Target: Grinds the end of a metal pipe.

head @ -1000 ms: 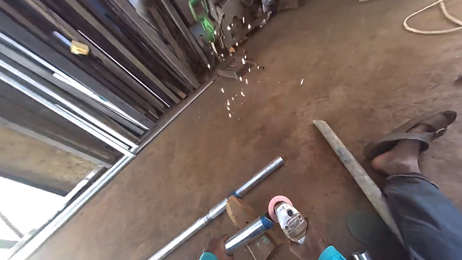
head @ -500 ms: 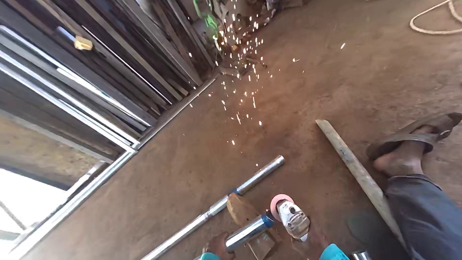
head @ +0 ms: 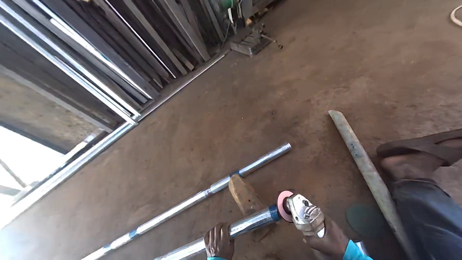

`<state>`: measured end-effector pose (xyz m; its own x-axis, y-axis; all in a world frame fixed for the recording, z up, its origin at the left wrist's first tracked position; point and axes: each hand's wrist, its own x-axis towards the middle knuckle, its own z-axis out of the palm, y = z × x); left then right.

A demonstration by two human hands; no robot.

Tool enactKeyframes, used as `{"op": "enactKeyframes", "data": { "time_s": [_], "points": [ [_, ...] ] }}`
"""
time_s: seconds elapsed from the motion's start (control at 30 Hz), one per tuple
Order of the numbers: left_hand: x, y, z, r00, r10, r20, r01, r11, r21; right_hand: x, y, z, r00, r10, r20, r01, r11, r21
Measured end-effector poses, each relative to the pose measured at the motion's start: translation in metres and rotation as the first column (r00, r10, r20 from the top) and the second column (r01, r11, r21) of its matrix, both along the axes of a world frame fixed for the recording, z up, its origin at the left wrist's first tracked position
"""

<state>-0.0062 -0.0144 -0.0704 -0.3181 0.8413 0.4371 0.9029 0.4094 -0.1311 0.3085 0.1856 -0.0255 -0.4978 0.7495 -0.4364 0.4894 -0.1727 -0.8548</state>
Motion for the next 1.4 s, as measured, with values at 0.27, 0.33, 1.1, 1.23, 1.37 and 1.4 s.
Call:
{"op": "enactKeyframes", "data": {
  "time_s": [0.27,0.33,1.1,1.23,1.37,1.4],
  "points": [
    [-0.003,0.002,0.001,1.0,-0.016,-0.009,0.016,1.0,-0.015,0.007,-0.025,0.036,0.959,0.179,0.222,-0.187,0.982,0.017],
    [-0.003,0.003,0.004,1.0,-0.004,0.009,0.004,0.999,-0.048,0.012,-0.034,0.034,0.957,0.171,0.236,-0.177,0.984,0.003],
    [-0.022,0.057,0.063,0.827,0.477,0.298,-0.116,0.663,-0.74,0.007,-0.01,0.001,0.998,0.022,0.065,-0.02,0.999,-0.036],
    [-0.014,0.042,0.047,0.902,0.33,0.279,-0.135,0.829,-0.543,-0.005,-0.006,0.021,0.995,0.095,0.002,-0.095,0.992,-0.079],
    [-0.011,0.017,0.015,0.997,0.045,0.055,-0.038,0.991,-0.124,0.002,-0.01,0.018,0.992,0.123,0.012,-0.122,0.989,-0.085],
    [-0.01,0.016,0.012,0.999,0.032,0.033,-0.028,0.995,-0.098,0.005,-0.01,0.013,0.992,0.127,0.017,-0.125,0.988,-0.089]
  ]
}}
